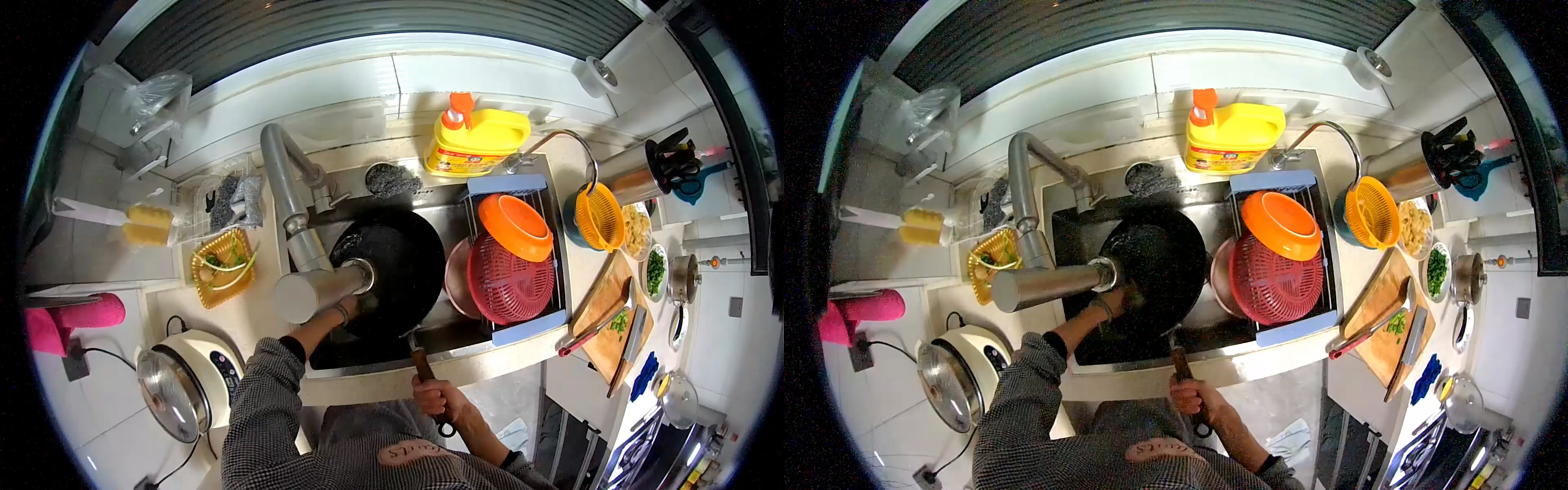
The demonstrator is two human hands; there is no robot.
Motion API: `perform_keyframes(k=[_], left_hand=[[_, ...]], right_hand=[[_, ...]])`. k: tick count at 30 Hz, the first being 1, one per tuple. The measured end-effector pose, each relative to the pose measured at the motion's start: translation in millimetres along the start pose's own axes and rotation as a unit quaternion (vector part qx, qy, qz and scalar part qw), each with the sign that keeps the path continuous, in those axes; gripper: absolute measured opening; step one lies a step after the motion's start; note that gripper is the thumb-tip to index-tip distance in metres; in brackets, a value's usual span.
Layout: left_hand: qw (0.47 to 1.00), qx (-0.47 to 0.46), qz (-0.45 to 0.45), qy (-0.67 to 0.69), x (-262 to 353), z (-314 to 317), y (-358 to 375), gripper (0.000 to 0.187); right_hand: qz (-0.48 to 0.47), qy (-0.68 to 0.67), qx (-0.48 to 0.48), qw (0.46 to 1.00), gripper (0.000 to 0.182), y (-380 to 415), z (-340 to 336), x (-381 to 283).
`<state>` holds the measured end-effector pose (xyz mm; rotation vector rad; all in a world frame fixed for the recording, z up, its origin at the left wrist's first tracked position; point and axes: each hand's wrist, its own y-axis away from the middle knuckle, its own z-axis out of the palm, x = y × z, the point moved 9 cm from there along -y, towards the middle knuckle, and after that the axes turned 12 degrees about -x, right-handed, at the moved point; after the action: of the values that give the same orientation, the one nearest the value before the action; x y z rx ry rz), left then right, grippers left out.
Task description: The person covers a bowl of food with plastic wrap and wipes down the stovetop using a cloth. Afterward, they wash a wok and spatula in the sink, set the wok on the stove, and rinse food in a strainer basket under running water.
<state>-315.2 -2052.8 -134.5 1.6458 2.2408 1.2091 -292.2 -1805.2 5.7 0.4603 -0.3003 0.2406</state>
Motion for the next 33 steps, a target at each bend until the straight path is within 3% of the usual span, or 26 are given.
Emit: perform_keyframes(k=[2,4,6,8,11,13,15,18,20,21,22,24,25,27,30,33], left_hand=[[0.986,-0.031,0.111,0.118,40,-1,8,0.032],[0.934,-0.114,0.141,0.307,70,22,-17,0.048],[0.907,-0.011,0.207,0.365,108,-23,-20,0.05],[0.902,0.219,0.252,0.273,105,-34,-61,0.048],[0.92,0.267,0.161,0.237,66,-71,-115,0.046],[0.94,0.324,0.063,0.083,25,-63,-116,0.035],[0.944,0.292,0.037,0.147,0,-41,-106,0.031],[0.998,0.059,-0.028,0.024,15,-2,-65,0.047],[0.997,-0.026,0.011,0.077,36,4,-39,0.057],[0.982,-0.03,0.072,0.17,59,0,-36,0.06],[0.982,-0.03,0.071,0.17,67,1,-45,0.06],[0.966,0.115,0.119,0.199,77,-24,-58,0.04],[0.966,0.113,0.12,0.202,71,-29,-69,0.04],[0.986,0.047,-0.006,0.161,40,-33,-93,0.058],[0.995,-0.008,-0.014,0.095,27,-3,-71,0.058],[0.995,-0.092,-0.029,-0.02,3,29,-35,0.06]], right_hand=[[0.012,0.0,-0.003,1.0,0.003,-1,8,0],[0.019,0.003,-0.005,1.0,0.003,-3,11,0],[0.076,0.058,0.085,0.992,0.007,1,-8,7],[0.072,0.03,0.081,0.994,0.01,-6,-19,19],[0.069,0.028,0.07,0.995,0.018,-14,-25,28],[0.04,0.069,0.039,0.996,0.016,-14,-16,27],[0.053,0.046,0.077,0.995,0.015,-8,-16,22],[0.068,-0.009,0.033,0.997,0.013,-9,-6,21],[0.095,-0.023,0.016,0.995,0.012,-12,-2,25],[0.096,-0.023,0.014,0.995,0.012,-13,-2,26],[0.093,-0.017,0.027,0.995,0.011,-15,-4,25],[0.088,-0.013,0.042,0.995,0.011,-16,-7,26],[0.077,-0.003,0.067,0.995,0.011,-13,-10,25],[0.068,0.008,0.095,0.993,0.011,-11,-15,25],[0.03,0.044,0.046,0.998,0.012,-11,-8,13],[0.034,-0.011,0.0,0.999,0.011,-11,5,8]])
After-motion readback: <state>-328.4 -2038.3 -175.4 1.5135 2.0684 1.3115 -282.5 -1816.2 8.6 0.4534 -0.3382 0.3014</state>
